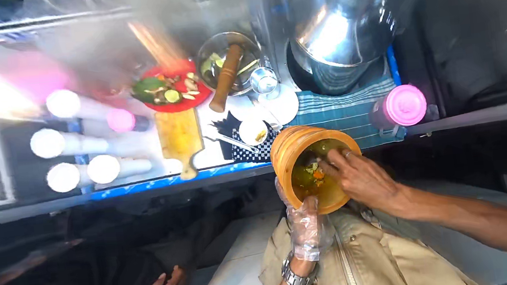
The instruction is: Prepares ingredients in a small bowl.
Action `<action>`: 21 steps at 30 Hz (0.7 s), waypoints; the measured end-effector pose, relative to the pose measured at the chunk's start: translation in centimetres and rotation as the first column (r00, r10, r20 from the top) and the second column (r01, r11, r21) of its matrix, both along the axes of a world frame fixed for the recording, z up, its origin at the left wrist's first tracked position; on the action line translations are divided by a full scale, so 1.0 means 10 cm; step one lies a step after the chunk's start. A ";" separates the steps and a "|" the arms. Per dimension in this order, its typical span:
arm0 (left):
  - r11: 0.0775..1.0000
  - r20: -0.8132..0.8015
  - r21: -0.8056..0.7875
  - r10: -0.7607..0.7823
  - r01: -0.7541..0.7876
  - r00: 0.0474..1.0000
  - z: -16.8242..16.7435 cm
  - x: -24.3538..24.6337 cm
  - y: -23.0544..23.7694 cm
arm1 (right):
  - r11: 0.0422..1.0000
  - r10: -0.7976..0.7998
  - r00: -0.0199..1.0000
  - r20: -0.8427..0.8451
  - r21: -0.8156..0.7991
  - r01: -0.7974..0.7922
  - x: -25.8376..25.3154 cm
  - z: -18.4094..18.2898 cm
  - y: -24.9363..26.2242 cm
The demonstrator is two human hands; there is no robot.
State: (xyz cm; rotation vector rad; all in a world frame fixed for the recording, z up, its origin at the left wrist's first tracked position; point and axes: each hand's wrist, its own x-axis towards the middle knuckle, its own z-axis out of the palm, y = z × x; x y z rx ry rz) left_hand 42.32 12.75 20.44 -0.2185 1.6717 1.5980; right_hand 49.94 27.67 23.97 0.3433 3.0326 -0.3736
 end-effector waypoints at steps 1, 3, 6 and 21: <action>0.999 0.009 0.008 0.040 -0.040 0.999 0.01 0.01 -0.04 | 0.998 0.065 0.997 0.046 -0.016 -0.064 0.00 0.01 -0.06; 0.993 0.026 0.004 0.119 -0.119 0.993 0.02 0.03 -0.12 | 0.985 0.172 0.980 0.100 0.002 -0.173 -0.01 0.13 -0.12; 0.986 -0.009 0.005 0.168 -0.168 0.986 0.05 0.07 -0.24 | 0.989 0.127 0.990 -0.061 0.081 -0.121 -0.20 0.11 -0.11; 0.875 -0.219 -0.001 0.471 -0.483 0.854 -0.06 -0.14 -0.54 | 0.973 0.224 0.971 0.087 0.045 -0.228 -0.74 0.02 -0.59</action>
